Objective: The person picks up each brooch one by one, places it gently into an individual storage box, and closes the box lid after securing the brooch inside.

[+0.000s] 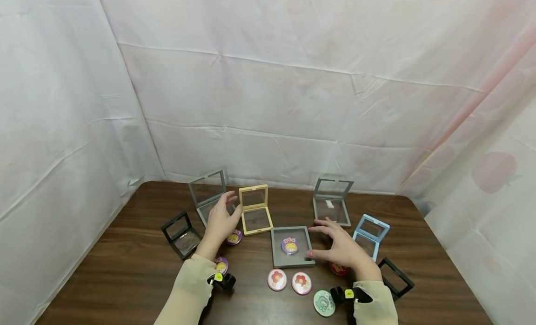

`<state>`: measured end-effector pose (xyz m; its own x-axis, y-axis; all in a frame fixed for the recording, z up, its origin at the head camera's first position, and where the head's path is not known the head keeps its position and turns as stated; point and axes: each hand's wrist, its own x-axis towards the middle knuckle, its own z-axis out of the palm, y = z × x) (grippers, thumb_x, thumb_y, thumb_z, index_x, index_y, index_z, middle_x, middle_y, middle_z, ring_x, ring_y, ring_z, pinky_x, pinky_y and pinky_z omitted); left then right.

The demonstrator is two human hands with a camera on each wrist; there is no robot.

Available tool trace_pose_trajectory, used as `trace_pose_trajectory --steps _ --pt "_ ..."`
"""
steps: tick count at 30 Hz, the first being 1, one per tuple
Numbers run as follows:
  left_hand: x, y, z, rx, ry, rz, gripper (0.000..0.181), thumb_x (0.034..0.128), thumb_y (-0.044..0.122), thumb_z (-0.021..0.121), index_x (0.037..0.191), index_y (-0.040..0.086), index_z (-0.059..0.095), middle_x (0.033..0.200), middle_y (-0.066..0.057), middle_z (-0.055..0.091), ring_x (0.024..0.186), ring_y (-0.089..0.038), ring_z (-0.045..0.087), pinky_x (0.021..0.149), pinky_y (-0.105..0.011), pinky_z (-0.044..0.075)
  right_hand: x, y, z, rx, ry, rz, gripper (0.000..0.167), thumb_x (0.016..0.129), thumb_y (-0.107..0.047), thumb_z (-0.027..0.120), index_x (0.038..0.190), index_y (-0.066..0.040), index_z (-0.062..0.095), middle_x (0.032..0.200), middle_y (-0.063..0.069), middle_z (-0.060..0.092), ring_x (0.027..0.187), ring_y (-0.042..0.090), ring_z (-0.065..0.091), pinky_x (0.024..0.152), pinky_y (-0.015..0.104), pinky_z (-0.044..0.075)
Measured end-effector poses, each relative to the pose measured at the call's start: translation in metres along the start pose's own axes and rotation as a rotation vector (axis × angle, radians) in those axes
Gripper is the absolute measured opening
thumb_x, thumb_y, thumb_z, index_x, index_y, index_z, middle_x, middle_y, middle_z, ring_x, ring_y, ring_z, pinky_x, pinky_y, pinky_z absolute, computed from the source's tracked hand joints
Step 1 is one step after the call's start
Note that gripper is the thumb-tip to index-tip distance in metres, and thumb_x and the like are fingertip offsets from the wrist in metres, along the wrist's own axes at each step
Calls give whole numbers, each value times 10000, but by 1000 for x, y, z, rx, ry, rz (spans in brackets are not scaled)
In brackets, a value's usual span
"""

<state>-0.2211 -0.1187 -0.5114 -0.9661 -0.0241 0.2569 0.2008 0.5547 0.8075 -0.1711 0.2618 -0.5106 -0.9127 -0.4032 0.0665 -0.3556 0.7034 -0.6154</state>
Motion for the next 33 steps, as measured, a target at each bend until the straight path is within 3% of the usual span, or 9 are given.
trace_pose_trajectory --steps 8,16,22,27,33 --pt "11 -7 11 -77 12 15 510 1082 235 696 1553 81 578 1426 -139 712 1291 -353 669 1061 -546 530 -4 4 0 -16 4 -4 705 861 -519 923 1415 -128 732 1639 178 510 1600 542 252 1162 820 292" --pt "16 -7 21 -119 -49 10 297 1132 204 613 1399 112 708 1315 -92 765 1069 -284 709 897 -469 551 -9 6 -4 -12 6 -3 704 850 -522 935 1413 -151 734 1633 167 519 1596 543 260 1150 824 305" --pt "21 -11 25 -191 -47 6 239 1153 191 579 1284 97 755 1263 -65 793 1201 -286 728 1020 -506 575 -10 7 -7 -18 14 1 702 847 -520 937 1415 -159 734 1632 165 521 1595 544 263 1148 825 306" --pt "21 -14 26 -231 -42 -2 276 1150 170 584 1330 30 740 1253 -104 796 1206 -310 737 1031 -514 583 -8 7 -9 -6 2 8 711 851 -521 936 1425 -159 725 1643 167 509 1599 543 255 1148 821 312" --pt "20 -14 25 -242 -48 -21 291 1150 191 590 1346 39 744 1255 -99 797 1214 -306 739 1034 -511 582 -9 6 -12 18 -11 19 717 859 -523 929 1436 -154 719 1669 174 485 1604 540 245 1155 812 313"
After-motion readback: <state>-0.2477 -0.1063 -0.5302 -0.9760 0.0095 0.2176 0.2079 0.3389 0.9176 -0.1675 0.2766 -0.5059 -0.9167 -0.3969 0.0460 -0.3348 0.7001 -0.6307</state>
